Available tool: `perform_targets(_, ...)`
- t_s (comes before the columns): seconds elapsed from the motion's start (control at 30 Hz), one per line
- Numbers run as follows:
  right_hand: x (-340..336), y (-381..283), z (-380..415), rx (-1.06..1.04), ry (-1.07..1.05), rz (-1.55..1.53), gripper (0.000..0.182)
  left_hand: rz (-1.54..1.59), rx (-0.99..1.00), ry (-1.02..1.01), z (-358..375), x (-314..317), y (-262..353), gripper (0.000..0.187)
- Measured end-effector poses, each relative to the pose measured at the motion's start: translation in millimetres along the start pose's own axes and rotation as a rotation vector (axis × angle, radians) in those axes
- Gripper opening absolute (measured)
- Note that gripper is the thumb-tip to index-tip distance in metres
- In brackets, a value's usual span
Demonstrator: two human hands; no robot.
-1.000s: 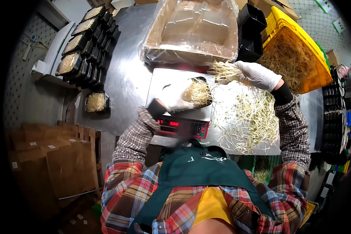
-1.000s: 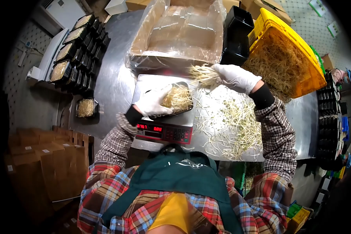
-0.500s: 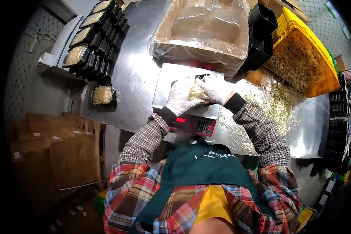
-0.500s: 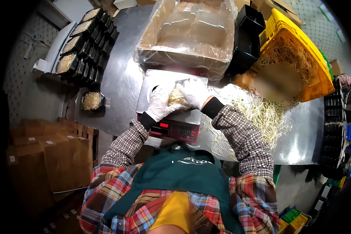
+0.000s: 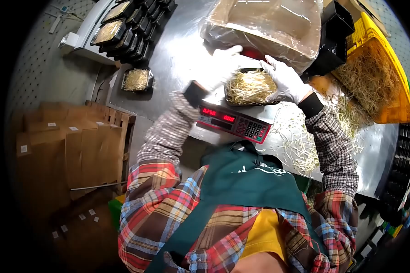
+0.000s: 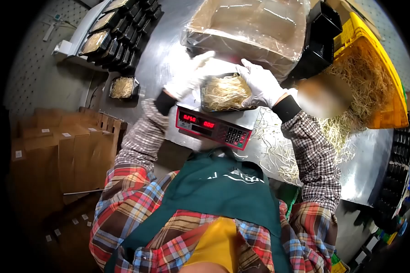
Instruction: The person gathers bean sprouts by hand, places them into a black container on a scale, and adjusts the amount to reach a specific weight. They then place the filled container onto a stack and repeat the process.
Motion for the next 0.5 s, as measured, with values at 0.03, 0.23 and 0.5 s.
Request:
perform_targets(0.03, 3.8, -1.8, -2.0, -0.001, -0.007, 0.031, 0.109, -0.467, 0.178, -0.038, -5.8, 20.5, 2.6, 0.052)
perform_targets(0.23, 1.3, -7.7, 1.9, 0.270, -0.091, 0.218, 0.020, -0.286, -0.005, 0.006, -9.5, 71.0, 71.6, 0.078)
perform_targets(0.5, -6.9, -5.7, 13.5, 0.275, -0.103, -0.022, 0.027, -0.237, 0.042, -0.083, -14.4, 67.4, 63.5, 0.057)
Point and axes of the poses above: each hand's wrist, its own z-axis away from the middle knuckle, its own x-axis out of the palm, y = z × x, the point moved 1 cm from there along -z, towards the middle knuckle, and after that the axes turned 12 degrees about x, right-handed, at the moved point
